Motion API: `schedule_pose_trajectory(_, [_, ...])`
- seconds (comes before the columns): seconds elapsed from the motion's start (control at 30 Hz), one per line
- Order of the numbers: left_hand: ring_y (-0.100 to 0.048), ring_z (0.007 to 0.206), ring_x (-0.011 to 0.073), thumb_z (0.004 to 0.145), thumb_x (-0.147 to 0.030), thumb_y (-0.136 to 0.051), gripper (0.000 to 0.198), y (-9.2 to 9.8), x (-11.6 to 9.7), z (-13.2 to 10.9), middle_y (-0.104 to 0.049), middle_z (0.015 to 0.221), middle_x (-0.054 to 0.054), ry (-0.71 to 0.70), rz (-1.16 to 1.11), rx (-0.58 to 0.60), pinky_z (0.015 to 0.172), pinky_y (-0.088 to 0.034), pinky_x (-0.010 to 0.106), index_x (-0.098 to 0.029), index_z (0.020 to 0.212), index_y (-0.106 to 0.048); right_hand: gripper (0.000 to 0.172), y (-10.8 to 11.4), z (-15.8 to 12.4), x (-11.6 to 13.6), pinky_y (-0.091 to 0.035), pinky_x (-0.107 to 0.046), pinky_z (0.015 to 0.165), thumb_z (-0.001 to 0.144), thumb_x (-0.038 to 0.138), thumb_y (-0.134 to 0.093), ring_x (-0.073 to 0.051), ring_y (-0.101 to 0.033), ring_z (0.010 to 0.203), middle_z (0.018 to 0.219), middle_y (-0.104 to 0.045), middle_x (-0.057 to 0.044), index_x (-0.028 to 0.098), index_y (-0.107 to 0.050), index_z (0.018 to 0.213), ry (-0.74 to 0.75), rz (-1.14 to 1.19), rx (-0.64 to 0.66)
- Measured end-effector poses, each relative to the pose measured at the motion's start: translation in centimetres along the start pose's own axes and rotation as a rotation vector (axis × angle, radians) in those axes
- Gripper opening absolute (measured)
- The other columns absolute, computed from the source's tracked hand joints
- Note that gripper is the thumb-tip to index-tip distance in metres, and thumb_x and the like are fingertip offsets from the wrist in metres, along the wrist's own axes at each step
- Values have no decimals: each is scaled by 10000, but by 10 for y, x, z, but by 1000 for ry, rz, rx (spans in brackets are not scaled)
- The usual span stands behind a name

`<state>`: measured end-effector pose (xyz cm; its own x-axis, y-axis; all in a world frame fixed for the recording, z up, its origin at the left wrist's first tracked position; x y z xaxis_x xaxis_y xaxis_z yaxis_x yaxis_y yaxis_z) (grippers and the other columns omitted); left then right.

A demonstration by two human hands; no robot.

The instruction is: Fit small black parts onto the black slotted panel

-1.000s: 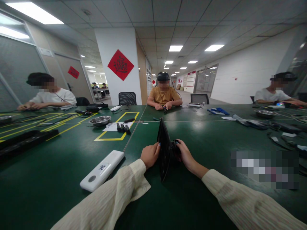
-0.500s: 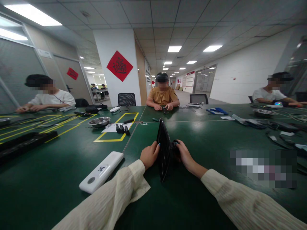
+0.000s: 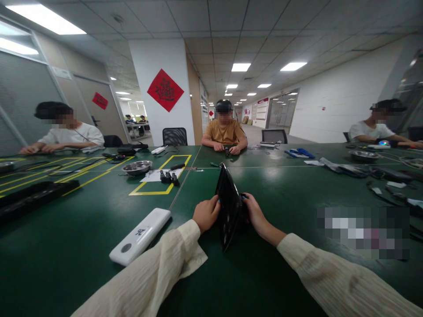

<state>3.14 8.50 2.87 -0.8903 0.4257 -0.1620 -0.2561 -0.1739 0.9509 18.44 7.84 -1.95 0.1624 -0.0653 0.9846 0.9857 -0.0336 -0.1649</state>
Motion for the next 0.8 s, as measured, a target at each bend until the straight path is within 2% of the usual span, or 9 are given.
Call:
schedule_pose_trajectory(0.17, [-635, 758, 183, 937, -386, -156, 463, 1, -3, 1, -671, 797, 59, -13, -34, 23, 620, -369, 246, -201, 872, -575, 328, 1, 0, 3, -332, -219, 370, 766, 410, -452, -113, -476, 467, 664, -522, 33, 224, -449, 1036, 25, 5, -11])
schedule_pose_trajectory(0.5, [-633, 792, 196, 934, -368, -159, 485, -1, -1, 0, -670, 806, 73, 0, -35, 36, 628, -368, 256, -193, 803, -592, 369, 1, 2, 0, -304, -212, 328, 763, 442, -439, -107, -452, 418, 617, -501, 45, 219, -425, 1057, 17, -26, -5])
schedule_pose_trajectory(0.7, [-635, 764, 185, 934, -403, -174, 393, -3, 3, 1, -666, 801, 54, 61, 27, 25, 623, -383, 247, -205, 977, -511, 355, -1, 1, 2, -303, -213, 321, 776, 436, -420, -107, -444, 403, 596, -488, 51, 216, -423, 1055, 11, -56, -4])
schedule_pose_trajectory(0.8, [-636, 770, 178, 935, -394, -188, 356, -4, 3, 1, -665, 803, 46, 49, 26, 22, 637, -390, 241, -213, 1052, -472, 344, 0, 0, 5, -305, -214, 323, 776, 421, -418, -102, -435, 398, 592, -484, 53, 214, -426, 1051, 18, -67, -18])
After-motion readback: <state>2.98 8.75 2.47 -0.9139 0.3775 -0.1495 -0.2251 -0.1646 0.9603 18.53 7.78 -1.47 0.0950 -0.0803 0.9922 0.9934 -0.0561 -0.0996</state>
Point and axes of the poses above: each hand's wrist, its own z-axis towards the middle knuckle, its own y-axis out of the back of the hand, x = y × z, the point moved 9 cm from there along z, towards the middle knuckle
